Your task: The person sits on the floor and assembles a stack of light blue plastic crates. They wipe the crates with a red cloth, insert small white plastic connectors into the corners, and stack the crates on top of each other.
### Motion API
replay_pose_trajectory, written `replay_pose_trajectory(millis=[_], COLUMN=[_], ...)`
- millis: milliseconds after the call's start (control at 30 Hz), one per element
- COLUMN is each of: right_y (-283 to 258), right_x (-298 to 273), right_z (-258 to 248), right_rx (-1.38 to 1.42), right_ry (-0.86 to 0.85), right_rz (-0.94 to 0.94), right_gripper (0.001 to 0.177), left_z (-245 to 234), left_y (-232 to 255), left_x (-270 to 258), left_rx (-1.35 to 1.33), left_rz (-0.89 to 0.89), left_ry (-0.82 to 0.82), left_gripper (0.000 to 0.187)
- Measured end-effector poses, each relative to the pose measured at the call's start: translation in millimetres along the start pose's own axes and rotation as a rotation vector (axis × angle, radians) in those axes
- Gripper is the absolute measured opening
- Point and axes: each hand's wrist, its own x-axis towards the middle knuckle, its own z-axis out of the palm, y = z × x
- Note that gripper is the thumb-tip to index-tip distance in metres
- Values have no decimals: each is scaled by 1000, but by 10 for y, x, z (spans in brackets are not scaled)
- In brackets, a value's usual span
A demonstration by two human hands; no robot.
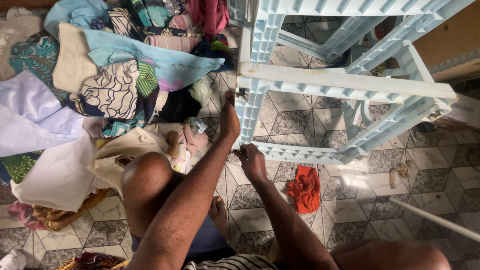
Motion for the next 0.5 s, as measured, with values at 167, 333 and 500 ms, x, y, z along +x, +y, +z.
replay_pose_trajectory(millis=[167, 333, 500], right_y=[37, 90, 93], right_x=[24, 28, 11], right_z=[-11, 70, 128], right_rx=[-25, -73, -184], right_ry=[-63, -20, 57], right_rz=[44, -35, -63], right_gripper=[18, 21, 30], left_z=[-8, 5, 12], left_y=[-108, -178, -171], left_x=[44, 94, 98], left_rx=[-51, -83, -109], left_rz=[-21, -50, -27], left_ry=[13, 28, 21], left_gripper=[81, 80, 81])
